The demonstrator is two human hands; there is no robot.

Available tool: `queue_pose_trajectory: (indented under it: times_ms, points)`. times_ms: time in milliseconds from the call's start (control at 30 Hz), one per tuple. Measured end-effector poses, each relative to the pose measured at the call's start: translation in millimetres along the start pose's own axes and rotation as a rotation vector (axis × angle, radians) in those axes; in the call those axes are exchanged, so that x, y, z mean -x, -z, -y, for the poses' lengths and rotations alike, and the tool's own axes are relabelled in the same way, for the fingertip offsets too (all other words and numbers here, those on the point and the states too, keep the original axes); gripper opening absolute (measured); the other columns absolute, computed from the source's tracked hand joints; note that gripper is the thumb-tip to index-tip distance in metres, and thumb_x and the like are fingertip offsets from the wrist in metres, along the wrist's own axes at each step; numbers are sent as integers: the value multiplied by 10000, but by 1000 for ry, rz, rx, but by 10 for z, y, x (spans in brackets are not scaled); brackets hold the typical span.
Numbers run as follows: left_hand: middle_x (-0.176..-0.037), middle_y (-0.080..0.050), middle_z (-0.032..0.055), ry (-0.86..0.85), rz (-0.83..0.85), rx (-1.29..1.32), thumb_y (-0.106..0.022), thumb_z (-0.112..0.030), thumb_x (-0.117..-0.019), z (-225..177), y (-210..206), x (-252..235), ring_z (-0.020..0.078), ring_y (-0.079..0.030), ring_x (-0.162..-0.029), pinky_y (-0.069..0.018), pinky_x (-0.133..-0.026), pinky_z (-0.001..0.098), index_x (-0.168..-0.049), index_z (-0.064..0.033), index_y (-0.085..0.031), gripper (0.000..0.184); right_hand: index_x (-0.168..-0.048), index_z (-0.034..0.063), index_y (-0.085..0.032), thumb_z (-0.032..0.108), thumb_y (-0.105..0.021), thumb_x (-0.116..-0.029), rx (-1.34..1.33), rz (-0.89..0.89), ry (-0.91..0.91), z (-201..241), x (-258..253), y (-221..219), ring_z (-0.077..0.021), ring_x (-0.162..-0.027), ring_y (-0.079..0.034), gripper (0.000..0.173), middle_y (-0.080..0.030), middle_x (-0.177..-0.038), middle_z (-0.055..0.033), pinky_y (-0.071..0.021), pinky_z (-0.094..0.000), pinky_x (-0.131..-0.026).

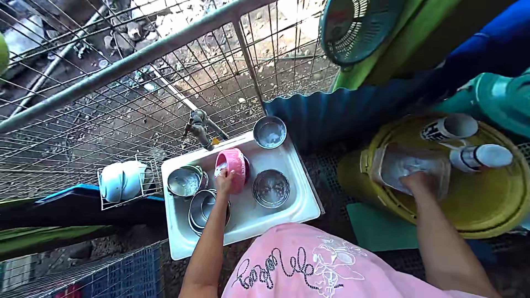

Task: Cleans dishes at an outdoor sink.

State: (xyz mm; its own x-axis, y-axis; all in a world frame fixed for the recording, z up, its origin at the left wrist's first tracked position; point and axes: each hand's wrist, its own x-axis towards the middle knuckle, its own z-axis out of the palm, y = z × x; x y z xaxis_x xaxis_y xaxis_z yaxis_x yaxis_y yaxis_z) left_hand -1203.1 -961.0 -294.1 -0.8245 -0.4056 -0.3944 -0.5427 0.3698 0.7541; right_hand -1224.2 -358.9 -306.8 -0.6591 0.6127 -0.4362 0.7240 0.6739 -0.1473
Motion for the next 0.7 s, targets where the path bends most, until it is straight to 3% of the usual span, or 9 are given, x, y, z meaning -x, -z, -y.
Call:
queue_pose_trajectory:
  times_ms: [200, 333, 400, 467, 567, 633, 700]
  points:
    - [-1206, -647, 253, 6, -59, 200, -508, -77, -1055, -208, 205, 157, 251, -656, -1054, -513, -960, 414, -1304, 89, -584, 309, -1430, -169, -440, 126, -711, -923, -33, -99, 8, -45, -9, -15, -498, -1426, -419, 646, -449, -1474, -393, -328, -627, -1171]
    - [-1150, -647, 201, -22, -136, 397, -452, -57, -1063, -211, 378, 316, 152, -656, -956, -543, -874, 324, -1319, 90, -550, 311, -1500, -127, -362, -37, -794, -779, -643, -253, -63, -80, 131, 241, -407, -1427, -431, 846, -416, -1526, -338, -358, -509, -1181]
    - [-1098, -638, 157, -99, -208, 504, -417, -60, -1062, -191, 468, 390, 94, -647, -914, -548, -846, 279, -1312, 109, -524, 320, -1488, -59, -420, -33, -746, -833, -932, -268, -100, 85, 420, 425, -261, -1252, -557, 732, -525, -1438, -234, -474, -399, -1039]
    - [-1040, -644, 97, -168, -263, 574, -398, -67, -1050, -146, 542, 415, 54, -649, -886, -558, -831, 257, -1278, 102, -527, 312, -1385, 22, -455, -16, -609, -923, -1249, -184, -35, 295, 690, 467, -116, -955, -614, 488, -580, -1169, -87, -551, -291, -813]
    - [-993, -647, 66, -156, -287, 627, -370, -76, -1067, -146, 608, 479, 40, -650, -860, -560, -816, 242, -1254, 97, -539, 306, -1167, 119, -499, 89, -417, -1031, -1549, 87, 100, 908, 1213, 355, -72, -797, -654, 162, -627, -931, 20, -587, -271, -713]
    - [-984, -638, 60, -109, -282, 662, -347, -86, -1087, -196, 640, 546, 30, -641, -855, -552, -817, 231, -1248, 95, -538, 308, -1215, 99, -485, 138, -339, -1063, -1566, 311, 154, 1411, 1590, 189, -119, -853, -667, 215, -631, -977, -22, -598, -326, -757]
    - [-996, -629, 78, -84, -267, 658, -344, -118, -1103, -198, 638, 593, 35, -622, -862, -538, -825, 241, -1244, 105, -543, 331, -1282, 60, -480, 136, -345, -1081, -1541, 481, 169, 1902, 1982, -9, -175, -878, -676, 254, -638, -1012, -77, -600, -378, -779]
